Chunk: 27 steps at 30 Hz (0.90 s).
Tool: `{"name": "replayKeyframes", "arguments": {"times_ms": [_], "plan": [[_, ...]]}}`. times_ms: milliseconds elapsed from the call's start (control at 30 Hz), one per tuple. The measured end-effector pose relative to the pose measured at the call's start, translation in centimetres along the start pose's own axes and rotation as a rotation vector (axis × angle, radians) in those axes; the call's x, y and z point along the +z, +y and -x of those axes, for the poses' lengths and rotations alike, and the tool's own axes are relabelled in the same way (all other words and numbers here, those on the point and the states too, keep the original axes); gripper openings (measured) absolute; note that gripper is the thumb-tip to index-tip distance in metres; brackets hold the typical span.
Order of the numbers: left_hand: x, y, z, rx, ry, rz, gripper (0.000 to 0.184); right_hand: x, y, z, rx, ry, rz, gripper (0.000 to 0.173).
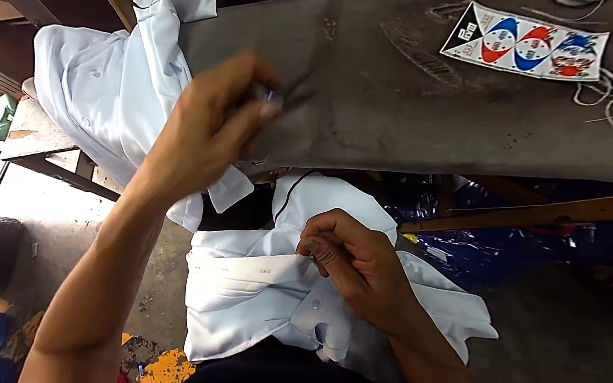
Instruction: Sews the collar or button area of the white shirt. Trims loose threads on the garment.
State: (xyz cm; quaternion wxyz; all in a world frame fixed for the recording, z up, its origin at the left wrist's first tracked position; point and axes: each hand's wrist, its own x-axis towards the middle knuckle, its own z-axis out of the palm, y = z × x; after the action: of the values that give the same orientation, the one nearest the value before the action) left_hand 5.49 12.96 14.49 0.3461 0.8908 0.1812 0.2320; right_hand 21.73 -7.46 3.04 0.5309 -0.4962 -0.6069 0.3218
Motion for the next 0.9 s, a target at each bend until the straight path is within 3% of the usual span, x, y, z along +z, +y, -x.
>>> {"name": "replayKeyframes", "arguments": {"times_ms": [100, 200, 267, 333, 500, 900], "plan": [[1.8, 0.9, 7.6, -0.194, -0.096, 0.200, 0.041, 0.0, 0.0, -0.2, 0.006, -0.008, -0.019, 0.016], [4.4, -0.1, 11.9, -0.193, -0.091, 0.331, 0.033, 0.0, 0.0, -0.3, 0.013, -0.014, -0.019, 0.016], [5.6, -0.3, 13.2, -0.179, -0.063, 0.418, 0.040, 0.1, 0.0, -0.4, 0.018, -0.012, -0.034, 0.014], [6.7, -0.6, 13.8, -0.143, -0.055, 0.441, 0.038, 0.2, 0.0, -0.4, 0.014, -0.010, -0.053, 0.014], [7.9, -1.1, 13.7, -0.018, -0.059, 0.186, 0.034, 0.2, -0.4, -0.5, 0.010, -0.017, -0.071, 0.013], [7.6, -1.1, 12.5, 0.125, -0.085, 0.201, 0.026, 0.2, -0.7, -0.6, 0.028, -0.051, -0.054, 0.013]]}}
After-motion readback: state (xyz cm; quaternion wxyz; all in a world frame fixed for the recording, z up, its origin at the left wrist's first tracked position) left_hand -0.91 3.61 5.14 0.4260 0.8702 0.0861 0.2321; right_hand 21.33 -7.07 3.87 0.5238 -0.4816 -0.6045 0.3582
